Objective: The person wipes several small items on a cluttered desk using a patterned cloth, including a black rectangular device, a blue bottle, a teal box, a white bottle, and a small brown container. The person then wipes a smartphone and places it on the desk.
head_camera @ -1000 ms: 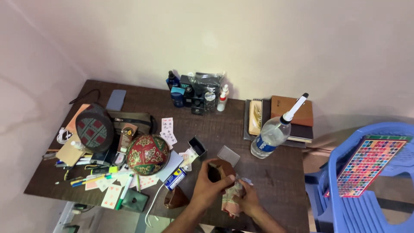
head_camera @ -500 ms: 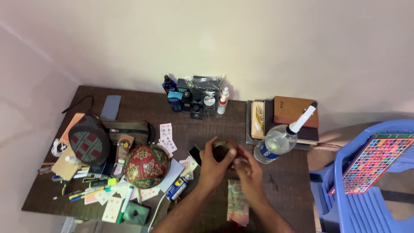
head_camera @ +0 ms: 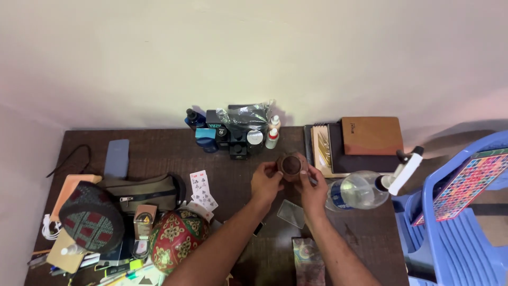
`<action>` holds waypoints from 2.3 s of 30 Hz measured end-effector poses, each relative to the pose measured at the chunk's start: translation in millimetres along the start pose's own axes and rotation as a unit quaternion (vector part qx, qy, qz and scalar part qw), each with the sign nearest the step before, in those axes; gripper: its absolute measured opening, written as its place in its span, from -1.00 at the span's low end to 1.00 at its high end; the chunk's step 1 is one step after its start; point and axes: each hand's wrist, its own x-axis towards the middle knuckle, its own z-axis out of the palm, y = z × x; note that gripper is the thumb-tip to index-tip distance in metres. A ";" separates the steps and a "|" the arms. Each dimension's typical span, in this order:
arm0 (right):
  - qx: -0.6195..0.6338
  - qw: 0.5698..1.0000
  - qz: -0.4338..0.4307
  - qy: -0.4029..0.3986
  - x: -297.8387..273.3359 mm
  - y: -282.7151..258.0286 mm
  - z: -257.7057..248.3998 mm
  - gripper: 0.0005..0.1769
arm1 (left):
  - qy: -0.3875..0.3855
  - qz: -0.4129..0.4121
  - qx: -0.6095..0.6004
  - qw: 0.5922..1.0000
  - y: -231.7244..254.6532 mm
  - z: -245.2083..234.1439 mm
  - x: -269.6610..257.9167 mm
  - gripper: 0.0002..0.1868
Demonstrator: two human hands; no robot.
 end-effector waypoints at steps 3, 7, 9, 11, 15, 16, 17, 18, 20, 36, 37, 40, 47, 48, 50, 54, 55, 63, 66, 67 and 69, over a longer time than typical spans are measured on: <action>-0.036 0.998 0.027 0.033 24.7 22.7 3.7 -0.63 | 0.000 -0.037 0.028 0.999 5.9 9.9 20.7 -0.53; -0.024 0.998 0.053 0.031 51.4 69.3 -2.1 -0.62 | -0.011 -0.076 0.083 0.994 -47.8 17.9 75.7 -0.52; -0.046 0.996 0.063 0.034 57.9 82.4 -3.3 -0.60 | -0.006 -0.077 0.155 0.985 -65.9 18.2 92.6 -0.52; -0.046 0.996 0.074 0.033 62.0 95.0 -2.7 -0.56 | -0.007 -0.087 0.151 0.985 -78.6 14.5 102.7 -0.47; -0.033 0.993 0.110 0.026 60.1 90.9 1.4 -0.54 | -0.031 -0.100 0.160 0.981 -54.9 13.2 85.4 -0.38; -0.034 0.993 0.112 0.024 60.6 89.6 0.9 -0.54 | -0.029 -0.102 0.160 0.981 -57.1 12.7 86.6 -0.38; -0.040 0.991 0.125 0.014 62.1 87.2 0.4 -0.50 | -0.040 -0.102 0.161 0.981 -58.2 12.7 88.2 -0.38; -0.047 0.989 0.139 0.005 62.9 84.7 -0.3 -0.46 | -0.052 -0.101 0.161 0.980 -59.4 12.6 88.9 -0.37; -0.053 0.989 0.137 -0.004 53.2 71.8 -0.5 -0.37 | -0.056 -0.076 0.212 0.973 -78.4 8.6 107.5 -0.38; -0.439 0.892 -0.068 -0.079 -119.0 81.7 -110.2 -0.45 | -0.059 0.217 0.534 0.815 -110.8 -138.1 -187.0 -0.76; -0.436 0.893 -0.072 -0.082 -119.7 80.4 -113.4 -0.45 | -0.054 0.219 0.535 0.814 -130.4 -145.2 -191.2 -0.76; -0.584 0.781 -0.181 -0.126 -121.1 80.4 -129.5 -0.13 | -0.116 0.279 0.739 0.602 -178.3 -158.9 -200.3 -0.78; -0.682 0.652 -0.206 -0.262 -121.1 107.3 -164.2 0.05 | -0.096 0.314 0.801 0.501 -189.2 -156.8 -189.4 -0.74; -0.668 0.645 -0.219 -0.301 -118.5 107.9 -169.6 -0.04 | -0.099 0.293 0.786 0.535 -181.2 -151.0 -190.0 -0.76; -0.595 0.725 -0.205 -0.279 -110.0 101.1 -178.0 -0.30 | -0.082 0.268 0.746 0.604 -147.1 -129.9 -202.8 -0.51; -0.388 0.888 -0.149 -0.195 -81.5 103.3 -182.4 -0.37 | -0.035 0.051 0.421 0.905 -71.9 -92.0 -225.3 -0.22; -0.386 0.890 -0.151 -0.191 -93.2 74.6 -177.4 -0.37 | -0.036 0.055 0.423 0.904 -82.5 -81.7 -214.6 -0.22; -0.223 0.845 -0.391 -0.288 -178.5 -77.3 -149.9 -0.43 | 0.010 0.096 0.063 0.993 -79.9 6.5 -193.4 -0.39; -0.246 0.856 -0.364 -0.272 -160.1 -84.3 -152.2 -0.52 | -0.020 0.163 -0.028 0.986 -78.9 15.0 -199.5 -0.46; -0.244 0.857 -0.364 -0.270 -153.2 -89.1 -152.0 -0.52 | -0.022 0.165 -0.026 0.986 -67.5 16.0 -208.0 -0.46; -0.249 0.914 -0.140 -0.287 -138.7 -99.2 -153.0 -0.53 | -0.059 0.158 0.030 0.985 -45.3 19.7 -225.1 -0.55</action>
